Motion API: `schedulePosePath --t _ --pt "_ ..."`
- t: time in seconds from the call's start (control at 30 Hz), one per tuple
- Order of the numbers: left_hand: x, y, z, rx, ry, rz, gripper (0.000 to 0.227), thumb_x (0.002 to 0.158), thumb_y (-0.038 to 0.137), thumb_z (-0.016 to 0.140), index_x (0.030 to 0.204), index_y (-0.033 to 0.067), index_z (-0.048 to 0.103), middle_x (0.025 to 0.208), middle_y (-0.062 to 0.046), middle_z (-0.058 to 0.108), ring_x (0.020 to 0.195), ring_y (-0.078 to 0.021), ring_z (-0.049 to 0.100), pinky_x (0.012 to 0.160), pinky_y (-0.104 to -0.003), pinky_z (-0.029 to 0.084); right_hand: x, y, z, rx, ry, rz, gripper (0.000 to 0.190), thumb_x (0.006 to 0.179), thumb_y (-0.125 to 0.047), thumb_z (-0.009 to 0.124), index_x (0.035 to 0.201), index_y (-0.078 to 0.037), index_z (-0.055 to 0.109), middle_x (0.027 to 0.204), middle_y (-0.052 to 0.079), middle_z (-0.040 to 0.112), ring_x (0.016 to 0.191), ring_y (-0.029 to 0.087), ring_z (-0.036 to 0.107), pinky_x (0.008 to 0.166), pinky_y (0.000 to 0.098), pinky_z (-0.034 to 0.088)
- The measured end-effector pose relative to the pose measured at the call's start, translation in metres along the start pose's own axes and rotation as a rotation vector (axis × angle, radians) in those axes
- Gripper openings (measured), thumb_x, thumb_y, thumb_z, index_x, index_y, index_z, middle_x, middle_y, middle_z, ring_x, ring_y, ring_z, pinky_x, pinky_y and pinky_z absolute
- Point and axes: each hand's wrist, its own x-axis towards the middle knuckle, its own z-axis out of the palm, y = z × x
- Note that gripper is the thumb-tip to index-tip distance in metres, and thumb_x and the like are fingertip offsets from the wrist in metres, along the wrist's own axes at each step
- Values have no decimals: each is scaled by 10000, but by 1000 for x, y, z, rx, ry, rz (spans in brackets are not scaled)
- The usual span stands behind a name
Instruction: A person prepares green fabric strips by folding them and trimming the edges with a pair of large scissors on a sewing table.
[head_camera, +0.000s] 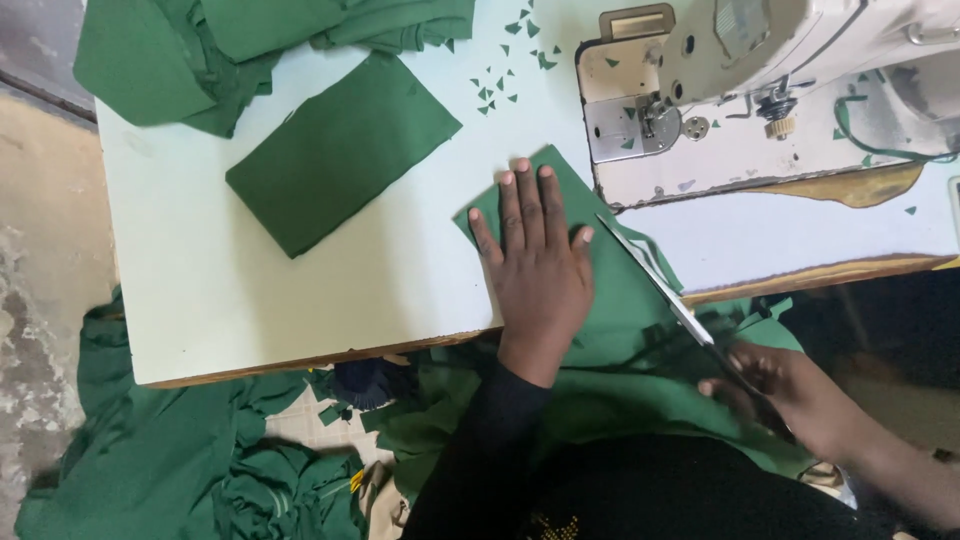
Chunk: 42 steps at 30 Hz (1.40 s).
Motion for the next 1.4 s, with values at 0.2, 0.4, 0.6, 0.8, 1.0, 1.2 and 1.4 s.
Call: schedulePosePath --t 0.2,0.4,0.6,0.8,1.0,1.2,1.4 --pt "-30 13 -5 -21 30 23 709 1104 486 416 1653 63 267 1726 -157 244 1613 -324 199 1289 -603 105 -15 23 -7 -192 -79 126 433 857 -402 790 1149 -180 559 1143 -2 547 1040 199 579 909 402 420" --pt "-43 18 -6 -40 62 11 701 1117 493 299 1639 26 289 1713 -173 267 1603 -328 221 1291 -602 107 -5 -16 7 -235 -117 129 838 723 -529 714 1496 -293 495 1462 -1 657 1314 241 673 1084 445 521" --pt "-44 15 -2 -100 29 17 766 1083 487 451 1641 6 238 1720 -203 240 1614 -352 195 1299 -604 73 -1 -5 17 13 -8 16 236 872 -256 796 850 -29 736 805 139 690 711 287 665 710 403 480" --pt "-43 17 -4 -72 38 35 738 1096 487 409 1641 13 254 1717 -208 239 1611 -357 189 1293 -608 90 -3 -41 14 -6 -123 112 849 724 -450 702 1508 -188 507 1573 29 576 1439 264 592 1218 486 412" --pt "-43 14 -6 -103 50 49 728 1092 461 432 1644 24 248 1719 -210 234 1614 -365 195 1295 -617 97 16 -45 29 -85 -42 -69 414 824 -430 687 1117 -139 662 1061 90 664 955 266 640 851 414 472" --pt "-45 16 -2 -85 33 79 771 1075 475 490 1653 37 227 1732 -190 191 1622 -350 150 1301 -593 83 35 46 15 338 86 -293 328 902 -282 753 715 -46 623 541 95 573 375 237 543 370 363 452" --pt "-6 -10 -5 -156 146 46 482 1001 383 583 1377 89 525 1326 -132 540 1237 -334 484 1068 -534 297 62 208 -16 852 454 -415 398 1160 -412 492 824 -203 451 804 -51 458 655 143 471 590 335 416"
